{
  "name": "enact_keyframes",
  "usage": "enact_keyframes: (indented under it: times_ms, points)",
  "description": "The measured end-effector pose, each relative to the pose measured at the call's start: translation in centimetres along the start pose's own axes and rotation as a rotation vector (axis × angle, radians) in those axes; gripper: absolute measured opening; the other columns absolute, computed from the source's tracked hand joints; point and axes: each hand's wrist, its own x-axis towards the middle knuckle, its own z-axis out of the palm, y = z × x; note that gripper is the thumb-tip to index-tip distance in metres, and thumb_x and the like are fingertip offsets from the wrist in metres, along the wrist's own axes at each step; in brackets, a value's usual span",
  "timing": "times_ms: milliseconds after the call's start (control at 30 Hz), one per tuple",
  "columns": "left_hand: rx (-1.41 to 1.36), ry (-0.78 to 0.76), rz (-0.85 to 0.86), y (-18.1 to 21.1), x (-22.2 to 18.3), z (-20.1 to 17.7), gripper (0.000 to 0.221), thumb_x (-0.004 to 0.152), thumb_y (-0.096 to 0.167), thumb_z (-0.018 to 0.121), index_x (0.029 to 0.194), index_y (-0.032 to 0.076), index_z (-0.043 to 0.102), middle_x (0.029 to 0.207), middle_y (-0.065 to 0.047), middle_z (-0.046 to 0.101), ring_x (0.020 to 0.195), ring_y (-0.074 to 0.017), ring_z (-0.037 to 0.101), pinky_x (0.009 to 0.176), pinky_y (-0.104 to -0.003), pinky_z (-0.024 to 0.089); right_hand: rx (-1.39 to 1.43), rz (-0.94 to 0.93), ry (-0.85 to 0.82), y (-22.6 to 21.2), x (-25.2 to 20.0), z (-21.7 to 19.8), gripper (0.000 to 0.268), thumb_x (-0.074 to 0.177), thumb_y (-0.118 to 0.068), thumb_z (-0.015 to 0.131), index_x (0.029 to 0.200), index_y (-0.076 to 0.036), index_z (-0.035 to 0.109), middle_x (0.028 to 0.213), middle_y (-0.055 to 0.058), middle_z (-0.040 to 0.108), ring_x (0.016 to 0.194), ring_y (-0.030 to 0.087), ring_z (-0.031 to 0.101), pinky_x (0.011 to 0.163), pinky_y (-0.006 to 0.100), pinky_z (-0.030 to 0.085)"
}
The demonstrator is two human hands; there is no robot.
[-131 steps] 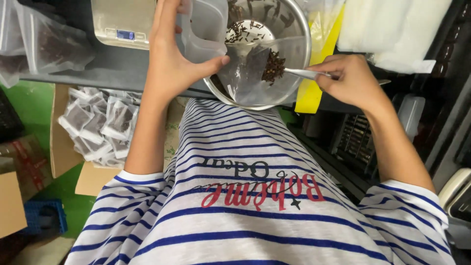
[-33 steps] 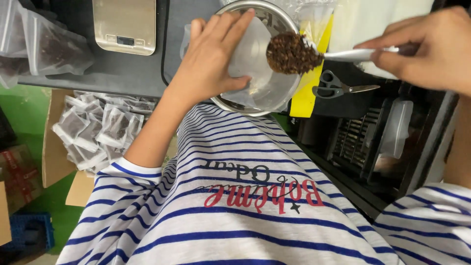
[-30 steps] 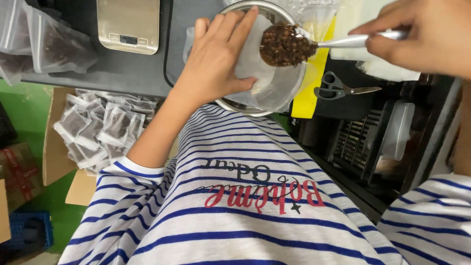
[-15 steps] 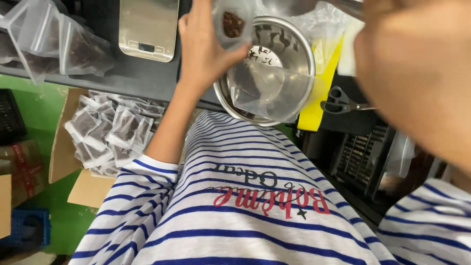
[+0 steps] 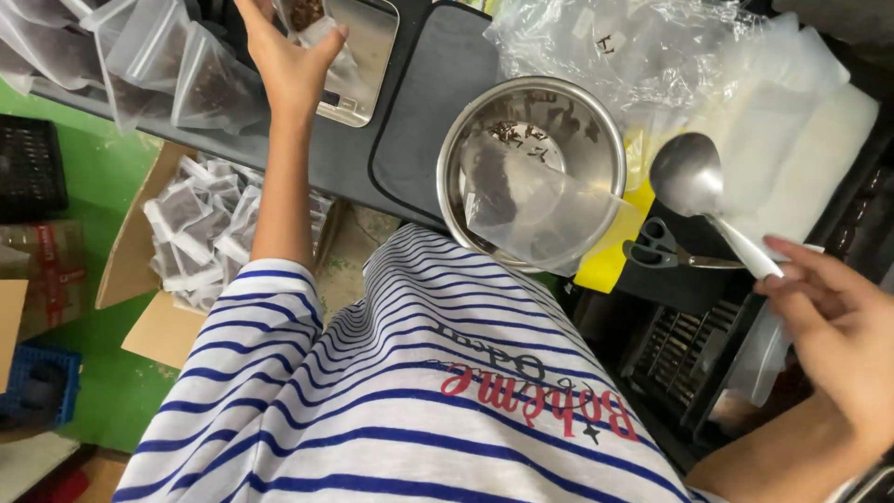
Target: Scooping coffee beans into small plastic bags and weighing them on a digital scale for packaging.
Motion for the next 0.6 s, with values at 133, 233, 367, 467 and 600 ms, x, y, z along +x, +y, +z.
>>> enact_keyframes:
  times_ms: [133, 233, 367, 467, 600]
  points:
    - [-0.048, -0.015, -0.023, -1.1, -1.5, 0.6, 0.088, 0.074, 0.011, 0.088, 0.127, 0.014, 0.017, 0.128, -0.009, 0.029, 0.123, -0.0251, 0.032, 0.104, -0.036, 0.027, 0.441, -0.075, -0.117, 0.9, -1.5, 1.1, 0.045, 0.079, 0.014, 0.039, 0.123, 0.009, 0.034, 0.095, 0.024, 0.048, 0.067, 0.022, 0.048, 0.052, 0.025, 0.040]
    - [0.291, -0.006, -0.276, 3.0, -3.7, 1.2, 0.105, 0.085, 0.036, 0.087, 0.135, 0.008, -0.001, 0.143, -0.012, -0.001, 0.136, -0.0264, -0.005, 0.115, -0.041, 0.002, 0.566, -0.073, -0.108, 2.2, -2.8, 1.2, 0.031, 0.078, 0.007, 0.042, 0.108, 0.013, 0.042, 0.105, 0.024, 0.045, 0.092, 0.029, 0.053, 0.072, 0.030, 0.049]
    - [0.140, -0.265, -0.151, 16.9, -5.1, 2.8, 0.043, 0.079, 0.019, 0.060, 0.108, 0.005, 0.032, 0.113, -0.011, 0.032, 0.107, -0.0258, 0.025, 0.091, -0.038, 0.021, 0.612, -0.395, 0.008, 5.0, -4.0, 0.6, 0.044, 0.071, -0.030, 0.048, 0.102, 0.001, 0.043, 0.114, 0.021, 0.043, 0.102, 0.033, 0.053, 0.081, 0.036, 0.054]
    - [0.130, -0.522, 0.031, 22.2, -7.1, 4.2, 0.032, 0.071, 0.029, 0.054, 0.090, 0.005, 0.050, 0.089, -0.009, 0.048, 0.084, -0.0223, 0.043, 0.070, -0.033, 0.034, 0.540, -0.349, 0.373, 5.4, -4.2, 1.0, 0.031, 0.084, -0.035, 0.044, 0.094, -0.006, 0.046, 0.108, 0.014, 0.046, 0.089, 0.028, 0.052, 0.080, 0.035, 0.054]
    - [0.278, -0.636, 0.160, 22.3, -8.8, 5.4, 0.027, 0.068, 0.018, 0.063, 0.088, 0.004, 0.052, 0.082, -0.009, 0.049, 0.074, -0.0232, 0.046, 0.060, -0.032, 0.035, 0.087, -0.427, 0.550, 3.1, -4.5, 1.2, 0.032, 0.109, -0.010, 0.033, 0.117, 0.019, 0.041, 0.116, 0.031, 0.043, 0.071, 0.040, 0.048, 0.066, 0.042, 0.046]
